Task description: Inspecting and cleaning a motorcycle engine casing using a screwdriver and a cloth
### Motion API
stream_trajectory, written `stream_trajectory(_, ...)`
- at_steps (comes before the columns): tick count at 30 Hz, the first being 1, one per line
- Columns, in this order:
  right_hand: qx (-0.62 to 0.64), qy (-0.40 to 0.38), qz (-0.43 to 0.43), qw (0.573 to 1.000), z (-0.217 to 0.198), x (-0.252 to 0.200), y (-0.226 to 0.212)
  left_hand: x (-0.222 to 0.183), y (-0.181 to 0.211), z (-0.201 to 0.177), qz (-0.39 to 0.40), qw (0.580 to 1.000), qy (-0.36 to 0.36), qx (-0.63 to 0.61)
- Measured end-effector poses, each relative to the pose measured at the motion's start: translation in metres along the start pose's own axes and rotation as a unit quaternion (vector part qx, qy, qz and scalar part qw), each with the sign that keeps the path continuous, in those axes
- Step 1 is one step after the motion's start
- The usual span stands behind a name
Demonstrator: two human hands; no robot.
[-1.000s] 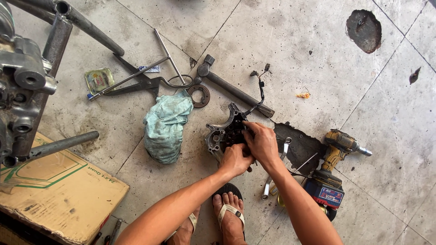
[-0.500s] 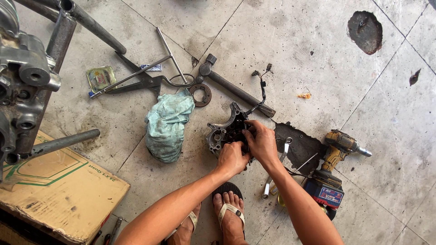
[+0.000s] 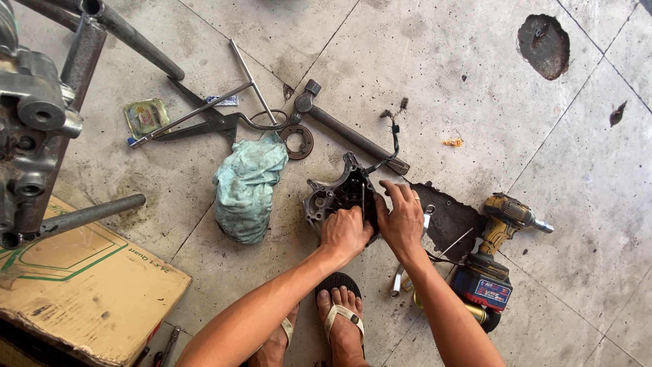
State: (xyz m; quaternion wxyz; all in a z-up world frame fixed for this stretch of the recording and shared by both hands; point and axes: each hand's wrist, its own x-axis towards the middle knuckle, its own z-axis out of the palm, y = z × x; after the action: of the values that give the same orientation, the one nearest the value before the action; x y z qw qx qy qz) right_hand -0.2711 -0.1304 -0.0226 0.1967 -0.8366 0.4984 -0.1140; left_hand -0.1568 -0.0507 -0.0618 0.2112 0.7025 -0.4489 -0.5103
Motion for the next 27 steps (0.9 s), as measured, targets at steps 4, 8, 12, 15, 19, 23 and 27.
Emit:
stream_trajectory(4,0.026,-0.096,0.115,0.988,0.029,-0.027,0.019,-0.012,0.001,-0.003,0.029,0.99,-0.023,0.135)
stream_trajectory(8,0.139,-0.091,0.189,0.968,0.032,-0.035,-0.023,-0.035,0.014,-0.016,0.074,0.961,0.032,0.265)
stream_trajectory(12,0.2,-0.05,0.199,0.958,0.048,-0.042,-0.018,-0.037,-0.003,-0.011,0.124,0.939,0.082,0.309)
stream_trajectory(15,0.221,-0.084,0.244,0.94,0.043,-0.035,-0.011,-0.028,-0.02,-0.006,0.134,0.953,0.078,0.259)
stream_trajectory(19,0.158,-0.158,0.245,0.943,0.009,-0.024,-0.021,-0.034,-0.009,-0.034,0.111,0.985,0.05,0.122)
stream_trajectory(23,0.163,-0.165,0.235,0.944,0.009,-0.032,-0.031,-0.048,0.008,-0.062,0.079,0.994,0.038,0.058)
stream_trajectory(27,0.402,-0.152,0.271,0.861,0.014,-0.046,-0.063,-0.042,-0.018,-0.054,0.059,0.996,0.057,0.037)
